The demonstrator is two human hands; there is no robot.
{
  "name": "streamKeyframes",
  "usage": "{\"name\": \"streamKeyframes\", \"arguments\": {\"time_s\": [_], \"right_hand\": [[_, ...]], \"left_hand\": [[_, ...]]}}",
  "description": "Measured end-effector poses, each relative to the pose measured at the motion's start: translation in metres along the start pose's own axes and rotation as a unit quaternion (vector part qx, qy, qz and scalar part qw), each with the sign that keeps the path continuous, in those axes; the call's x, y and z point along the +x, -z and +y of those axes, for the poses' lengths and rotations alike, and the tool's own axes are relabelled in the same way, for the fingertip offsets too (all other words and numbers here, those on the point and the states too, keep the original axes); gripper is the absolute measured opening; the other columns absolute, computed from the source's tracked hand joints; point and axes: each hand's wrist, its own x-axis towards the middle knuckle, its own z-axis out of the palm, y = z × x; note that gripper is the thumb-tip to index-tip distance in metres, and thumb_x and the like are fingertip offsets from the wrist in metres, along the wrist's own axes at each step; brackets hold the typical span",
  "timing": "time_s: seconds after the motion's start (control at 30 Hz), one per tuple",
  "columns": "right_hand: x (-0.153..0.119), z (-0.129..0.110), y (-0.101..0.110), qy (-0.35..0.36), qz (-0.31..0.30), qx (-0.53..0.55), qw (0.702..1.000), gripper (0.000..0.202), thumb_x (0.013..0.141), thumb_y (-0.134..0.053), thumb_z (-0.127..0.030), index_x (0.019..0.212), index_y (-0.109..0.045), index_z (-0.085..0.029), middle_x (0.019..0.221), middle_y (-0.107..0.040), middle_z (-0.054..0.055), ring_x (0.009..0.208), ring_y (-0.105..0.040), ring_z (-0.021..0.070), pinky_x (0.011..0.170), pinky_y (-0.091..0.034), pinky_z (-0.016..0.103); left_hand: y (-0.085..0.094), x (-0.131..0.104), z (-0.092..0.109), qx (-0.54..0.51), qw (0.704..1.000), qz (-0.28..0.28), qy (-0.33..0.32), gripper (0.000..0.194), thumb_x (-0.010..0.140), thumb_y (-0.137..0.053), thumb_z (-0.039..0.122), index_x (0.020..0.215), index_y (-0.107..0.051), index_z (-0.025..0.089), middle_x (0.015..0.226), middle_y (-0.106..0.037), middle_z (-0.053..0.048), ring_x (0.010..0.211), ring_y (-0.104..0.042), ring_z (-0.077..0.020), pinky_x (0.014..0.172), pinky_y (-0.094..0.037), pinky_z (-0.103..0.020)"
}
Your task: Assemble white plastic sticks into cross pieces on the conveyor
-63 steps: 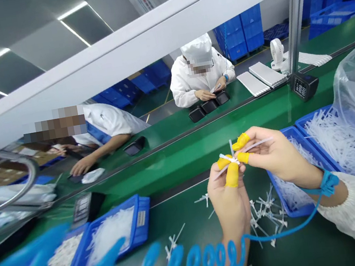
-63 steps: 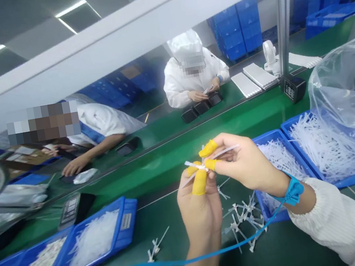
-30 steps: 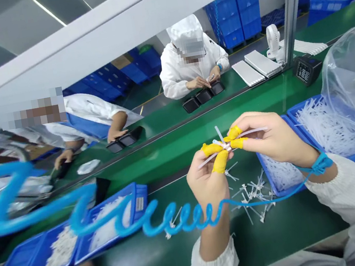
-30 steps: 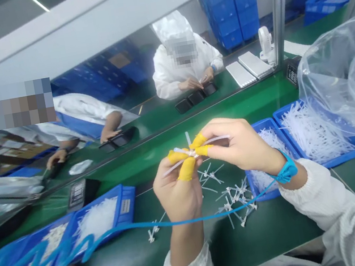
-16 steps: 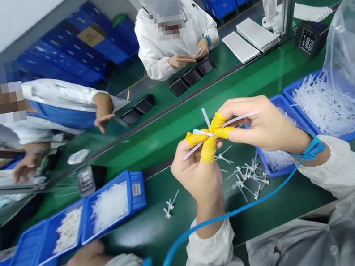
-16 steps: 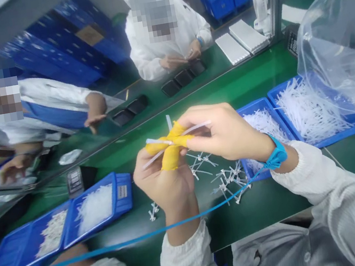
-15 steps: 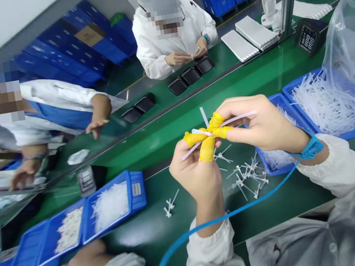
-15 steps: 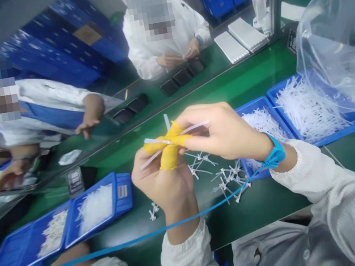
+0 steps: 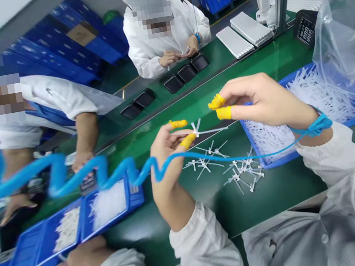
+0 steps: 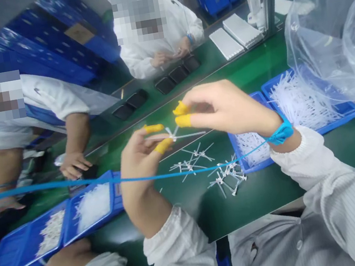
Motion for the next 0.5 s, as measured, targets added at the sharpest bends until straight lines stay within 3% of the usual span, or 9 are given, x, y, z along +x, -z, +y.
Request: {"name": "streamKeyframes", "arguments": {"time_s": [0.1, 0.27, 0.4, 0.5], "right_hand": [[-0.002, -0.001, 0.012, -0.031, 0.026, -0.034, 0.999, 0.017, 0.100, -0.078, -0.036, 0.096, -0.084, -0.021, 0.094, -0.081, 0.002, 0.086, -0.070, 0.0203, 0.079, -0.053, 0.033], [-0.003, 0.002, 0.018, -0.051, 0.015, -0.091, 0.994, 0.017, 0.099, -0.079, -0.037, 0.090, -0.084, -0.023, 0.079, -0.075, -0.002, 0.077, -0.066, 0.0177, 0.073, -0.049, 0.032], [-0.001, 0.003, 0.019, -0.063, -0.012, -0.119, 0.991, 0.014, 0.098, -0.082, -0.033, 0.090, -0.085, -0.022, 0.077, -0.074, -0.002, 0.075, -0.064, 0.0180, 0.075, -0.047, 0.034], [0.000, 0.003, 0.020, -0.071, -0.027, -0.142, 0.987, 0.011, 0.098, -0.082, -0.030, 0.091, -0.086, -0.023, 0.080, -0.076, 0.000, 0.077, -0.066, 0.0200, 0.076, -0.047, 0.035]], "left_hand": [[0.004, 0.007, -0.021, 0.097, 0.989, -0.091, 0.056, 0.042, 0.088, -0.086, 0.031, 0.126, -0.073, 0.020, 0.101, -0.085, -0.008, 0.095, -0.081, -0.0233, 0.087, -0.064, -0.034], [-0.021, 0.018, -0.041, 0.222, 0.940, -0.222, 0.131, 0.038, 0.091, -0.069, 0.015, 0.128, -0.075, 0.017, 0.108, -0.087, -0.009, 0.099, -0.081, -0.0241, 0.096, -0.060, -0.036], [-0.030, 0.021, -0.049, 0.258, 0.921, -0.257, 0.139, 0.055, 0.090, -0.060, 0.006, 0.142, -0.073, 0.018, 0.117, -0.087, -0.008, 0.107, -0.080, -0.0232, 0.100, -0.059, -0.034], [-0.029, 0.020, -0.053, 0.274, 0.913, -0.269, 0.136, 0.057, 0.095, -0.057, 0.008, 0.148, -0.073, 0.020, 0.116, -0.087, -0.008, 0.096, -0.079, -0.0223, 0.095, -0.060, -0.034]]}}
